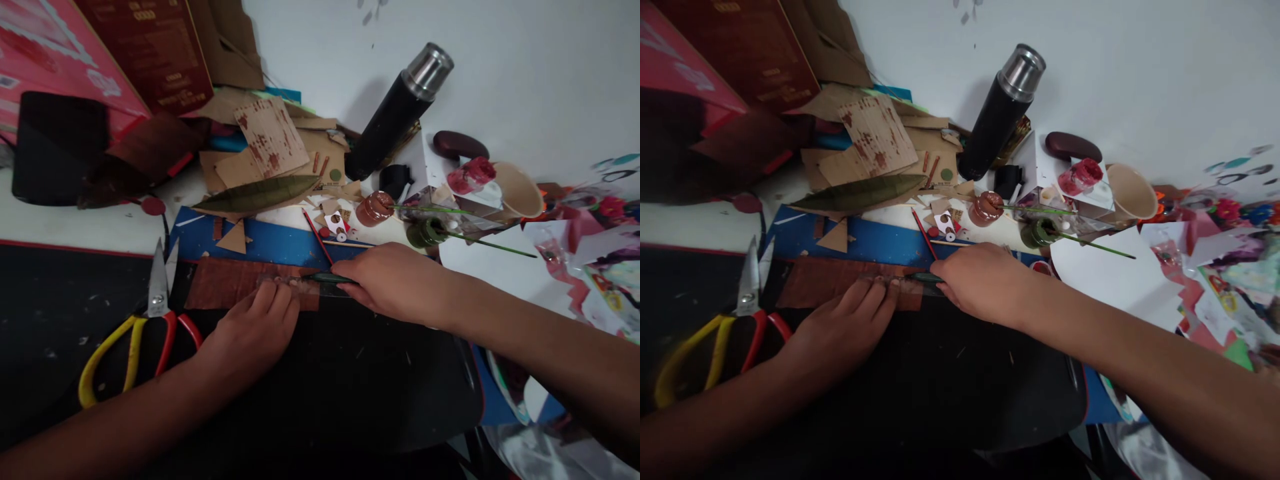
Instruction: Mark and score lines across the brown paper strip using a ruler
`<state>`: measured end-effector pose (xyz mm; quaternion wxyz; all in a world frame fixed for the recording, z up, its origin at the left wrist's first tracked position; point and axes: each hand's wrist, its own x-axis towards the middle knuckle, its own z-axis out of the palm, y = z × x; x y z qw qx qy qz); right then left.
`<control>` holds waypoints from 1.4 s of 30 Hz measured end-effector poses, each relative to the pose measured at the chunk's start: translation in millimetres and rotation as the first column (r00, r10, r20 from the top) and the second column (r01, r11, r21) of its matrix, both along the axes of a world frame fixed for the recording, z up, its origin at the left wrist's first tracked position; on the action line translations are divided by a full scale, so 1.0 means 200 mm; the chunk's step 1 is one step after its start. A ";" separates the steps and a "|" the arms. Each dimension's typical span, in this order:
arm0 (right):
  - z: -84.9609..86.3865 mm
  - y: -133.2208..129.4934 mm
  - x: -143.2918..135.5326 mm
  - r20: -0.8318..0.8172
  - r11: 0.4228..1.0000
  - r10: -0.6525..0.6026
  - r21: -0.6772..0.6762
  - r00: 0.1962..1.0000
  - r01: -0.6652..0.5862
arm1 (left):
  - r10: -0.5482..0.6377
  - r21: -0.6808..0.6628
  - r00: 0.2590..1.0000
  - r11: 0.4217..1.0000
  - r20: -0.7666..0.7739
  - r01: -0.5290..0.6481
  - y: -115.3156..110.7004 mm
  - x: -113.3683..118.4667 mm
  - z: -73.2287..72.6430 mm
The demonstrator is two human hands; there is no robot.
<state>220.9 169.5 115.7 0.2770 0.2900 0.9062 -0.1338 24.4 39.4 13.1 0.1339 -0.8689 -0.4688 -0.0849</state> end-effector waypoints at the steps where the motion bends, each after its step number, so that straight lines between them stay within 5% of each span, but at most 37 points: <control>1: 0.00 0.01 0.00 -0.010 1.000 0.012 0.003 1.000 -0.012 | -0.001 -0.004 1.000 1.000 -0.003 0.001 0.00 0.00 0.00; 42: 0.04 -0.03 -0.02 0.081 1.000 0.014 0.022 0.997 -0.015 | 0.006 -0.016 1.000 1.000 -0.006 -0.006 0.00 0.00 0.01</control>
